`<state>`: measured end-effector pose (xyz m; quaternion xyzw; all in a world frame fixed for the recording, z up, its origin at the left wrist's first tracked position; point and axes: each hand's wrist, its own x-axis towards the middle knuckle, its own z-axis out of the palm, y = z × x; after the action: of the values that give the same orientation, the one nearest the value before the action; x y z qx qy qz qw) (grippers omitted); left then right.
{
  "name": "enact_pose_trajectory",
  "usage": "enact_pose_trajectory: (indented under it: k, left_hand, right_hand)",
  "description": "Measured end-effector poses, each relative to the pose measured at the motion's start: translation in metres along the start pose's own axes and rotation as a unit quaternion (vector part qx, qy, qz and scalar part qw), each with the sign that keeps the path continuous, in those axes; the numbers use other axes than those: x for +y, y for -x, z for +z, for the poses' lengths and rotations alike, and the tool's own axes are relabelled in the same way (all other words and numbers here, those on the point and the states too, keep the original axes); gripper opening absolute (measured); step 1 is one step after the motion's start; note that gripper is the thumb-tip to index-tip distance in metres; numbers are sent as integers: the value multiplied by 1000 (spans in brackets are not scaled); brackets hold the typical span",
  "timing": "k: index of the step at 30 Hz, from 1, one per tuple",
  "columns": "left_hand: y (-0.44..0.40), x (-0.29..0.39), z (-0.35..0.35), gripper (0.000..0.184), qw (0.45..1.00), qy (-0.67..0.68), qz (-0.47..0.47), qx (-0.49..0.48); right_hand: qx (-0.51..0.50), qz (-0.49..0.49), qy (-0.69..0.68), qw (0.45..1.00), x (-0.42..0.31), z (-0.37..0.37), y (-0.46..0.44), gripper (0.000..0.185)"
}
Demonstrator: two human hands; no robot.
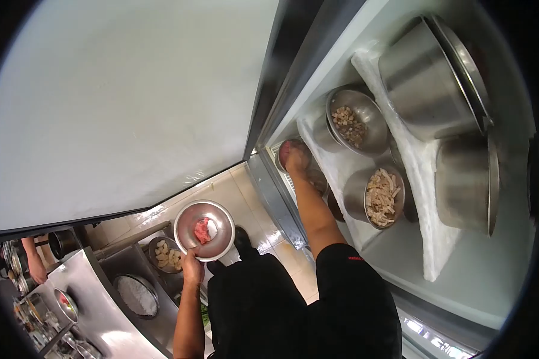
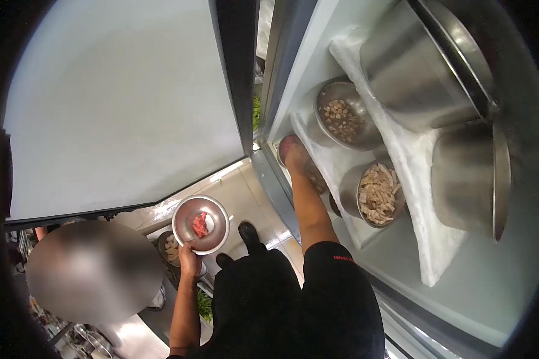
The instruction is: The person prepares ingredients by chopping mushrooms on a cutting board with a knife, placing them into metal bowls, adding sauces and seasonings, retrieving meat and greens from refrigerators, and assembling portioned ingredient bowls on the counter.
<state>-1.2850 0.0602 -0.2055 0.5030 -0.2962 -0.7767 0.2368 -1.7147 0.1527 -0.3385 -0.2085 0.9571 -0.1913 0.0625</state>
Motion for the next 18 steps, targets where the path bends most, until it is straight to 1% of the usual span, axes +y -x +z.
enact_pose_trajectory:
  k: [1, 2, 3, 4, 6, 7, 9, 10, 11, 12, 13, 14, 15, 16, 18]
  left_hand:
    - [-2, -1, 2, 34, 1000, 2, -6, 1]
    - [-3, -2, 2, 35, 1000, 6, -11, 2]
    - [-8, -2, -1, 37, 999, -21, -28, 2]
    - [-10, -6, -2, 37, 999, -22, -32, 4]
    - [-17, -10, 6, 31, 1000, -6, -4, 11]
    - [-18, -10, 10, 29, 999, -17, -3, 27]
    - [-29, -13, 8, 28, 999, -35, -13, 22]
    - [-35, -13, 11, 27, 998, -52, -20, 14]
    - [-40, -13, 14, 27, 999, -34, -28, 18]
    - [-46, -13, 19, 30, 999, -26, -24, -10]
    - [-53, -14, 23, 33, 999, -16, -19, -30]
    - [-61, -19, 22, 33, 999, -20, -23, -19]
    - [-77, -31, 11, 32, 998, -50, -31, -31]
    - [-90, -37, 6, 35, 995, -83, -34, -53]
    - [-83, -18, 29, 39, 996, -79, -20, -46]
  right_hand:
    - [27, -4, -4, 1000, 2, 8, -2, 24]
    - [-12, 12, 80, 997, 4, 15, -6, 27]
    - [-49, 29, 164, 985, 5, 19, -10, 33]
    - [-52, 30, 165, 984, 8, 21, -12, 33]
    - [-90, 47, 93, 990, 19, 24, -19, 34]
    - [-91, 48, 95, 990, 34, 33, -25, 34]
    - [42, 16, -49, 998, 79, 67, -34, 20]
    - [42, 14, -46, 998, 81, 67, -35, 20]
    - [44, 55, -125, 990, 87, 63, -35, 17]
    - [51, 96, -247, 963, 76, 42, -28, 16]
    - [52, 123, -384, 913, 68, 29, -20, 15]
    - [33, 136, -516, 845, 57, 12, -7, 16]
    - [-6, 137, -594, 793, 42, -6, 9, 18]
    - [-48, 124, -632, 764, 19, -29, 26, 20]
    - [-153, 98, -591, 786, -26, -64, 55, 30]
